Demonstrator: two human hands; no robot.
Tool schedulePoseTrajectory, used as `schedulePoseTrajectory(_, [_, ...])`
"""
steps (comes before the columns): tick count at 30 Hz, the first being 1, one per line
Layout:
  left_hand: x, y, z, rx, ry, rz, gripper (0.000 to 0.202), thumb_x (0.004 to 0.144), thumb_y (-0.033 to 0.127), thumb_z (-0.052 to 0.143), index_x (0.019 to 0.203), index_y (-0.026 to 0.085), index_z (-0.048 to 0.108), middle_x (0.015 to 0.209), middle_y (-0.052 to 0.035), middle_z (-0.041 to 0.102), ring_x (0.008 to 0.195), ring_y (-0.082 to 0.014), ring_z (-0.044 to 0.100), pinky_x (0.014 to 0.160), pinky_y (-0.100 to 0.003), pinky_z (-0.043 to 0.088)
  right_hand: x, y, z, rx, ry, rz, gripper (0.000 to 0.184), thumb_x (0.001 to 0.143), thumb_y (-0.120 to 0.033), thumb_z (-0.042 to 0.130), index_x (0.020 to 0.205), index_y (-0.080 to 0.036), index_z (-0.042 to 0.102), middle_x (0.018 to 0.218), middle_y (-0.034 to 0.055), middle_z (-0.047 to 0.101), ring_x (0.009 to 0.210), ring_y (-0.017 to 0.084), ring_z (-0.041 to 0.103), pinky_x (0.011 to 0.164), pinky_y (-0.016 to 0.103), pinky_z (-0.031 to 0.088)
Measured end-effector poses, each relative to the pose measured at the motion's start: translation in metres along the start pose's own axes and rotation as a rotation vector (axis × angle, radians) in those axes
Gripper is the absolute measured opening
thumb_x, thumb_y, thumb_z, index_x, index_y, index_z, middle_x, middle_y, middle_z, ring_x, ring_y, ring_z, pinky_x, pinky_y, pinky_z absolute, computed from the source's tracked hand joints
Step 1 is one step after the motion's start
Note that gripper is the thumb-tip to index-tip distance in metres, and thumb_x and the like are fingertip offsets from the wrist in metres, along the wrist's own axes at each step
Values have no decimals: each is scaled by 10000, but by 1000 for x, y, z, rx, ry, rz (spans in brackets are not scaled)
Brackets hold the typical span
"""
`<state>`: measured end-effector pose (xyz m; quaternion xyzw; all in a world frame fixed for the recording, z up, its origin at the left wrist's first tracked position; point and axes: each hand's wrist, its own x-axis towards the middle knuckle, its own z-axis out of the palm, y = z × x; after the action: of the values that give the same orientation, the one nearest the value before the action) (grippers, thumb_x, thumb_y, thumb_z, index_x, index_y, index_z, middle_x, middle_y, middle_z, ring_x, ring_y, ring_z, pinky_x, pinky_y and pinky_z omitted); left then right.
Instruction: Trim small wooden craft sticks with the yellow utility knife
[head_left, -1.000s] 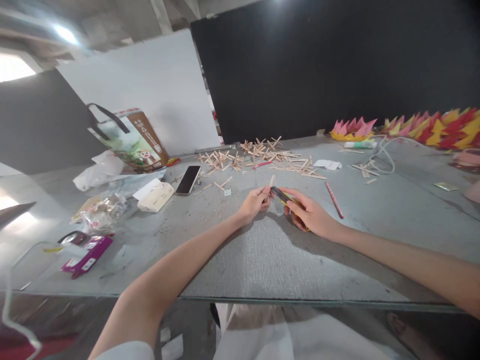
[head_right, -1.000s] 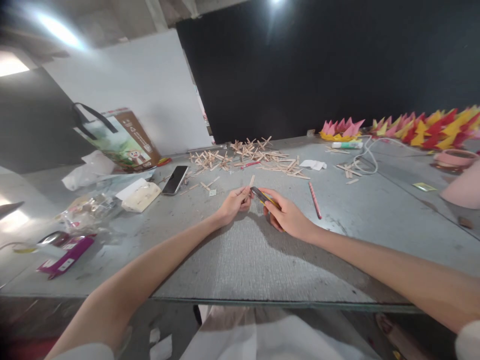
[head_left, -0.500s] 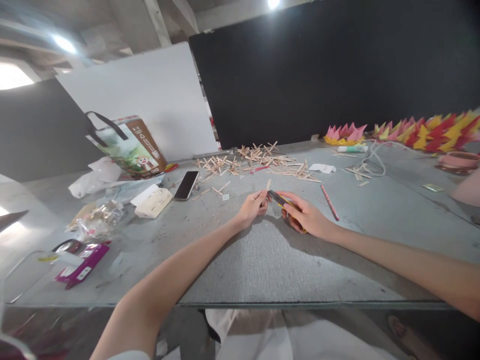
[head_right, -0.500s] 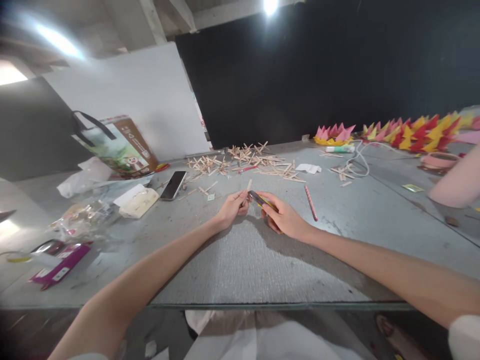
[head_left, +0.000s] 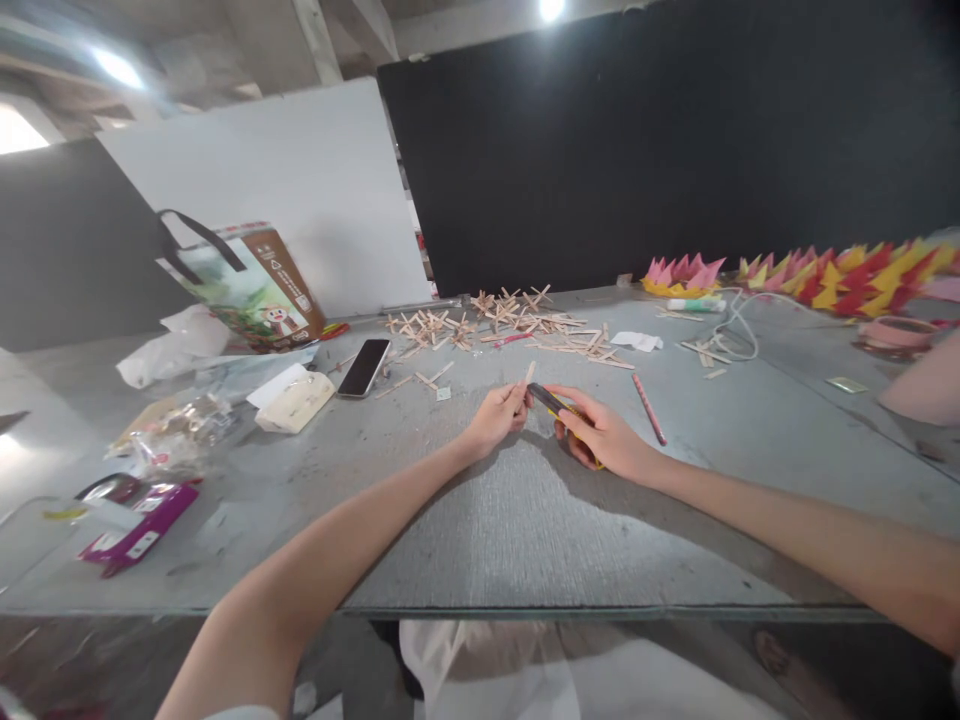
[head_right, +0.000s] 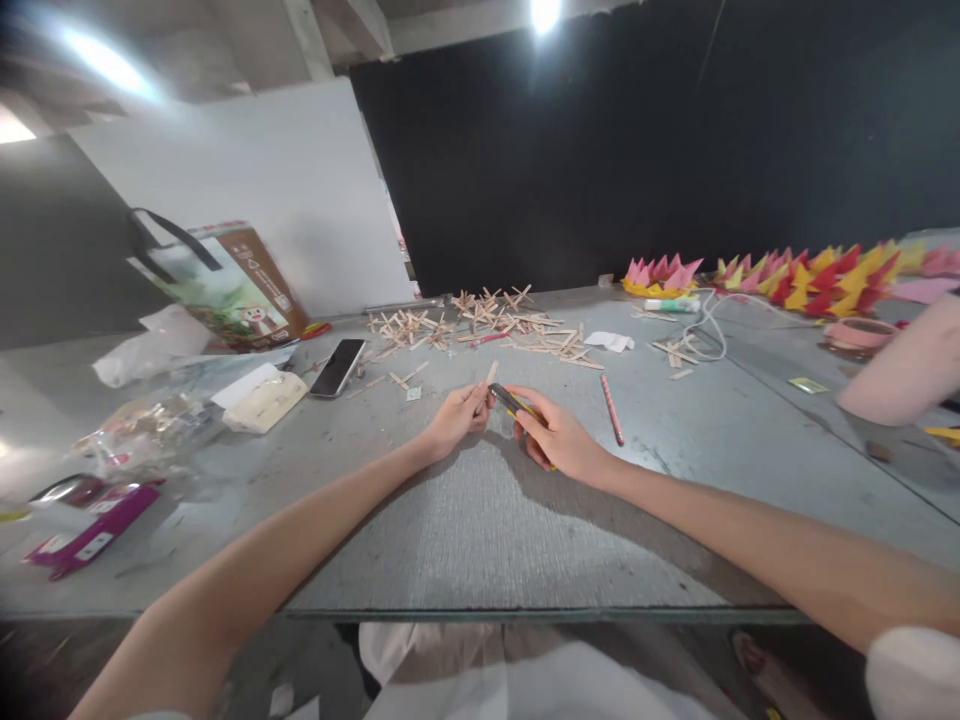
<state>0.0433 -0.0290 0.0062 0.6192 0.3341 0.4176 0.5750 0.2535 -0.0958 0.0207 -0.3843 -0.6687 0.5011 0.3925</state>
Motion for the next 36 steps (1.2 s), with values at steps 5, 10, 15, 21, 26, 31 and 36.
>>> schedulePoseTrajectory(5, [1,0,0,6,-4,0,543,954,711,543,795,193,518,483,118,283,416,-56,208,453,-215,186,1,4,-1,0,-1,-2,578,1067,-481,497,1596,-264,412,878,-30,605,423,64,488,349,197,356])
schedulePoseTrajectory(10, [1,-1,-3,0,-30,2,538,950,710,553,796,195,513,502,115,280,426,-57,207,461,-213,187,0,5,-1,-2,2,-8,583,1068,-488,495,1599,-262,411,887,-23,614,420,64,490,351,198,363])
schedulePoseTrajectory(15, [2,-3,-5,10,-38,4,549,947,724,546,794,197,514,503,109,289,434,-63,219,463,-214,192,0,1,0,-1,6,-1,583,1063,-483,497,1594,-252,424,891,-15,619,420,64,494,355,204,361])
schedulePoseTrajectory(21, [4,-4,-7,27,-48,4,569,944,745,534,789,197,511,508,101,296,450,-69,223,468,-213,193,1,1,0,14,5,11,590,1056,-484,508,1593,-255,425,887,-18,618,416,68,491,348,210,358])
schedulePoseTrajectory(26, [2,-1,-7,32,-40,-16,543,961,716,521,791,201,507,508,100,289,453,-73,218,469,-213,193,0,1,0,20,11,20,604,1054,-491,513,1596,-245,415,877,-21,614,425,65,487,355,203,366])
schedulePoseTrajectory(31, [0,3,-6,32,-50,-22,527,979,690,506,787,199,510,509,100,281,454,-72,208,473,-220,182,1,3,-1,41,-10,13,596,1060,-490,508,1599,-258,409,886,-21,615,417,60,479,356,202,360])
schedulePoseTrajectory(36, [1,3,-6,5,-55,-24,513,981,677,510,795,200,508,502,104,281,446,-72,213,471,-226,186,0,2,-1,40,-6,20,593,1061,-482,503,1596,-245,408,887,-16,618,425,63,480,369,206,372])
